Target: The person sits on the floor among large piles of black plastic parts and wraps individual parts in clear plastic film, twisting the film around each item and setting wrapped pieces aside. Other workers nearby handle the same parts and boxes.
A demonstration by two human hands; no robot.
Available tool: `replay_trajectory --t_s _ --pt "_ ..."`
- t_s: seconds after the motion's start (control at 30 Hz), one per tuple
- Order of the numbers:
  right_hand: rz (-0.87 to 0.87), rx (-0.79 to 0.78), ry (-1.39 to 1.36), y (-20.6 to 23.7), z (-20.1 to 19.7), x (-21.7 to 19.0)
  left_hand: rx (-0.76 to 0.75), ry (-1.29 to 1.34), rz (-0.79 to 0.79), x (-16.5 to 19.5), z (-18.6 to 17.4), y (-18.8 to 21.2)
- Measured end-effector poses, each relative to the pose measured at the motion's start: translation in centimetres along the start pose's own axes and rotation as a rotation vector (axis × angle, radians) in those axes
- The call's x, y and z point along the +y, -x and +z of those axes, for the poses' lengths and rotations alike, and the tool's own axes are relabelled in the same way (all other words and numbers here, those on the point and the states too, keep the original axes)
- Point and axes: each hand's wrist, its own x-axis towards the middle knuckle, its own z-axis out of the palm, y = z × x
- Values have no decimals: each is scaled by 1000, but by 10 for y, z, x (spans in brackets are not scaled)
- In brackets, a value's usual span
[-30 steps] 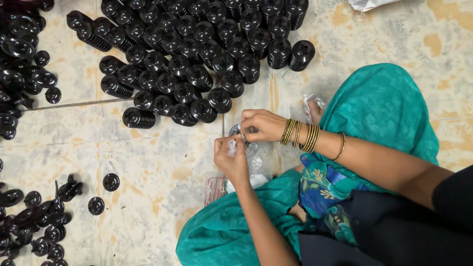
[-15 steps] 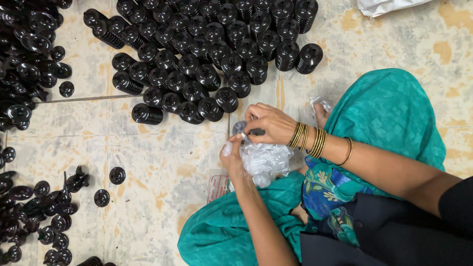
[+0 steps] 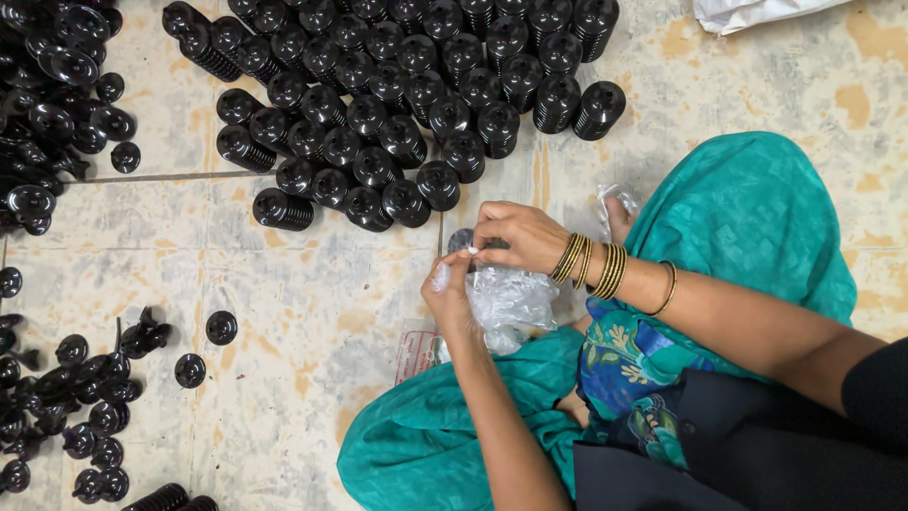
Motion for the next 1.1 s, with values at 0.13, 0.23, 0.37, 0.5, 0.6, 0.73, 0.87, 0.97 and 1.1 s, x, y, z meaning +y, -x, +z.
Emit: replay_trajectory --t_s 0.13,0.23,0.37,0.5,0.6,0.73,0.87,0.97,1.1 --pt "16 -53 -180 -2 -5 2 43 14 -129 -2 -2 -4" --pt "-35 -31 -152 -3 -5 4 33 0 -149 -2 -4 -4" --pt "7 55 -272 -4 -6 7 32 -15 -104 -9 -2 -6" --pt "139 27 -308 -4 -7 10 42 5 -89 -16 -2 -8" --pt "49 -81 -157 -4 -7 12 51 3 -103 -17 -3 -9" --pt "-28 -31 -241 -3 -3 14 32 -12 -71 -13 -4 -5" --pt "130 -1 -315 -1 -3 13 12 36 -78 -8 -2 1" --pt "111 -23 -291 1 -4 12 38 11 -96 -7 0 2" --pt "51 -101 -178 5 -5 11 15 20 -75 -5 1 4"
